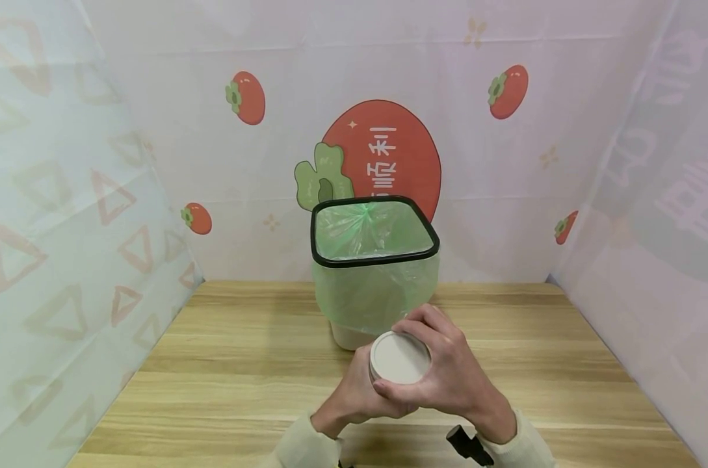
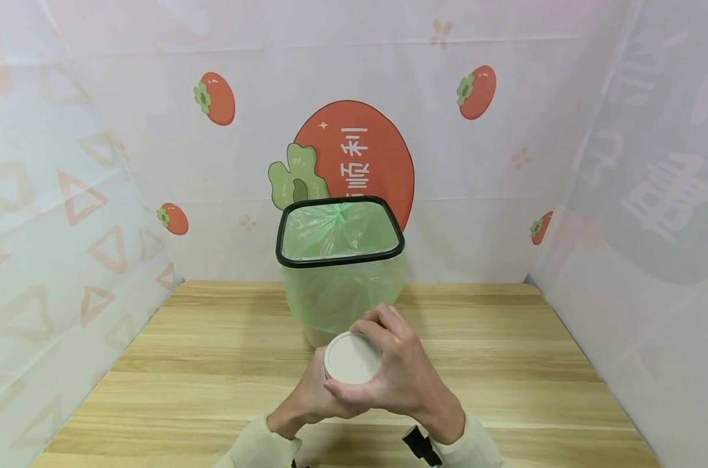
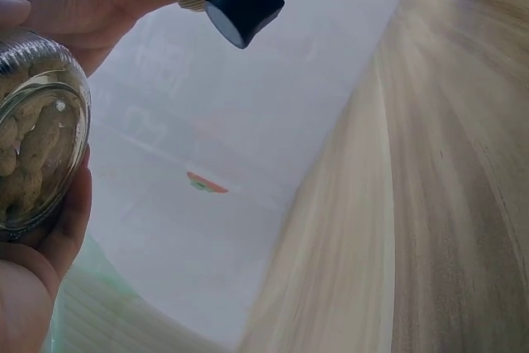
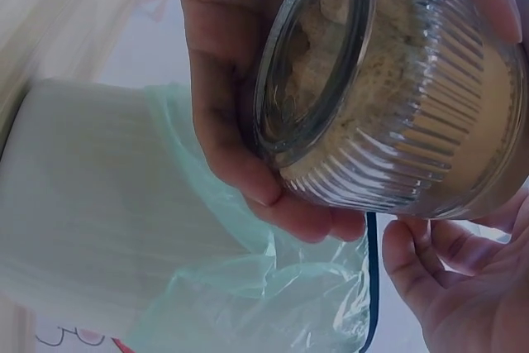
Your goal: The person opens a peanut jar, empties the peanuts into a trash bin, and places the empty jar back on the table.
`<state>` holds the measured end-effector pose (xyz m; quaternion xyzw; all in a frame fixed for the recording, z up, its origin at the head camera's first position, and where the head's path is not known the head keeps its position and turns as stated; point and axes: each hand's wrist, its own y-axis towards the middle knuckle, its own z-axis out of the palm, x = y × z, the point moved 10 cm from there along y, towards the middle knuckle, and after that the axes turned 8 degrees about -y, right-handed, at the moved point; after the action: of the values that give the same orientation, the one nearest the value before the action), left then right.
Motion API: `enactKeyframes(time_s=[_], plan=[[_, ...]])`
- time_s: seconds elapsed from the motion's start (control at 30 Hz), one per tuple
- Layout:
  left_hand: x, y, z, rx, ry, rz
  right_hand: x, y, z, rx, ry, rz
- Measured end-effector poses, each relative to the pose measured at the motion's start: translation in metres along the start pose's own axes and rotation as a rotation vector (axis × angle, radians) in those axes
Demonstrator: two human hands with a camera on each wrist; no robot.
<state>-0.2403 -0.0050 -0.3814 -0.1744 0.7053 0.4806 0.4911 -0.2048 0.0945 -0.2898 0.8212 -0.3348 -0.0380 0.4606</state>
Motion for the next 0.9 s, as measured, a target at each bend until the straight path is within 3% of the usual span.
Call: enactKeyframes(time_s=[0.13,0.27,0.37,0.63,0.9], plan=[[0.0,-0.001,0.003,0.02,-0.038,0.016,0.0,0.0,0.0,0.001,0.052,-0.042],[-0.007,-0.002,0.013,0.115,-0.119,0.078,0.002,0.0,0.001,0.034,0.187,-0.105],[-0.011,-0.003,0.018,0.155,-0.138,0.107,0.004,0.0,-0.001,0.049,0.215,-0.144],[-0.009,-0.002,0.013,0.115,-0.106,0.074,0.003,0.001,-0.001,0.094,0.165,-0.135],[-0.012,-0.001,0.011,0.113,-0.108,0.092,0.002,0.0,-0.001,0.134,0.197,-0.145]])
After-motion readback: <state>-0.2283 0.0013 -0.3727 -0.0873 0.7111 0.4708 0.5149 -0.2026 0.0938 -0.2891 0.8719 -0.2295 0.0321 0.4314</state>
